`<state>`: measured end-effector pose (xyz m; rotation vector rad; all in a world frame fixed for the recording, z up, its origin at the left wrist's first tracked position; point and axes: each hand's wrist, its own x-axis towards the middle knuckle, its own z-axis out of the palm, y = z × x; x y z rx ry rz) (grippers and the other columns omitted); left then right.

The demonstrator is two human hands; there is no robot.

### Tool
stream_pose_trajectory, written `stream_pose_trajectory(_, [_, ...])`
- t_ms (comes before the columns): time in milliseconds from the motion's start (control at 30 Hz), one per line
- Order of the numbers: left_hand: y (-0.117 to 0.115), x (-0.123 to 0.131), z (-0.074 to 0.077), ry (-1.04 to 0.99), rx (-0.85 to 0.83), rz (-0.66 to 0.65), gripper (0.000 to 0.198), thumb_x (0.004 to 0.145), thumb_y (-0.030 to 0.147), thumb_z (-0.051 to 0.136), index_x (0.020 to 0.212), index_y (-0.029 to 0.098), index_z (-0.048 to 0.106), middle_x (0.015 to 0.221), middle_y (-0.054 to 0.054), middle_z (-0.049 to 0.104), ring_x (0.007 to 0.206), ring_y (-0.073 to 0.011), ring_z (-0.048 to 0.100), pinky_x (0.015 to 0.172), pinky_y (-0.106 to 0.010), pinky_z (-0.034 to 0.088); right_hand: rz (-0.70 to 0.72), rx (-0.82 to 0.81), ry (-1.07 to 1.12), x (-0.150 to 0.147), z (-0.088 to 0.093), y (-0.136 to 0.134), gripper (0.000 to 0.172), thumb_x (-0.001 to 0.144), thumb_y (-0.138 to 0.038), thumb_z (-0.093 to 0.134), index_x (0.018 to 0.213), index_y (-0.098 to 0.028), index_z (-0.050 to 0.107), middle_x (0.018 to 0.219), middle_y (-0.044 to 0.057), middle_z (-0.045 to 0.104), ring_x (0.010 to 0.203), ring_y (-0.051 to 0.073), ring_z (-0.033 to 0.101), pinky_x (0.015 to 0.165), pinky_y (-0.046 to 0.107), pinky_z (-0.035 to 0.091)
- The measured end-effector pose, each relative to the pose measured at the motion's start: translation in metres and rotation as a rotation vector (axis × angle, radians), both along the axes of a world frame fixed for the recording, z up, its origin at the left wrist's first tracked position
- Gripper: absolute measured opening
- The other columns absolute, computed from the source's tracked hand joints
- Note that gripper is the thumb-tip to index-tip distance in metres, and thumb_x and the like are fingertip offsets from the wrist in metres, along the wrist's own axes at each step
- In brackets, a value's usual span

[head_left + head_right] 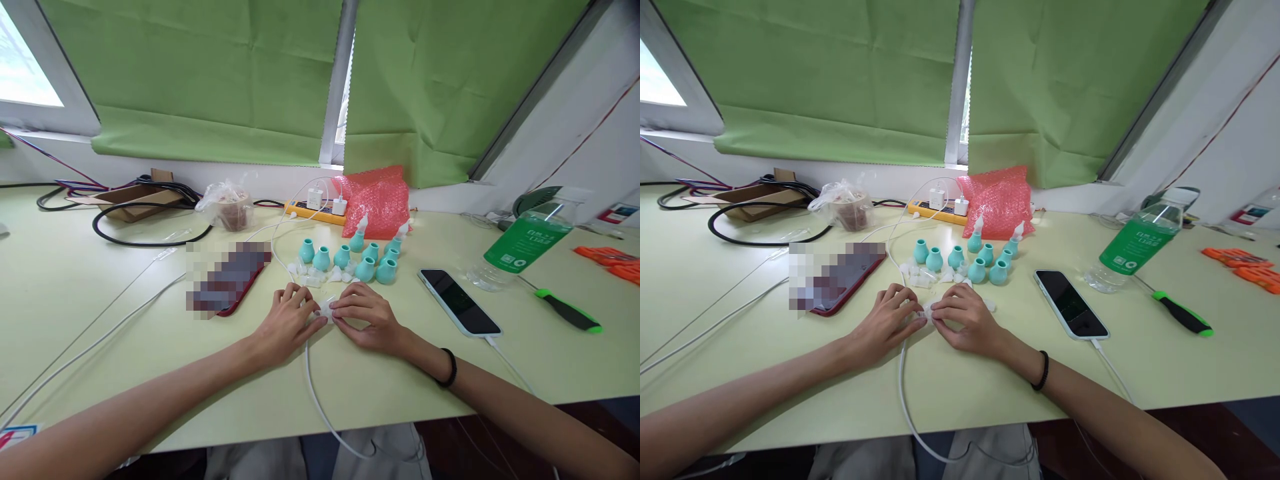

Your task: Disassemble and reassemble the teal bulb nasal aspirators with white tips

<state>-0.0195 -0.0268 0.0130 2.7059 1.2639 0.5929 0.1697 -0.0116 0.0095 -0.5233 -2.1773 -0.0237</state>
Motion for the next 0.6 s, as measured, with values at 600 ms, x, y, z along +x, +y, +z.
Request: stream_pose_trajectory(600, [-0.0005,0.0012,0.0022,0.009,-0.01,0.004,0.031,0.086,0.037,0.031,0.088,0.017,0.055,0.09,-0.007,0.049,0.088,-0.0219,0.037,0.075,-0.039,0.033,0.015,-0.066,-0.023,-0.002,0.0006,-0.0019,0.011,0.069,-0.012,0.057,0.076,-0.021,0.059,0.078,0.003,0.065,0.072,0.015,0.055,0.066,0.032,0.047])
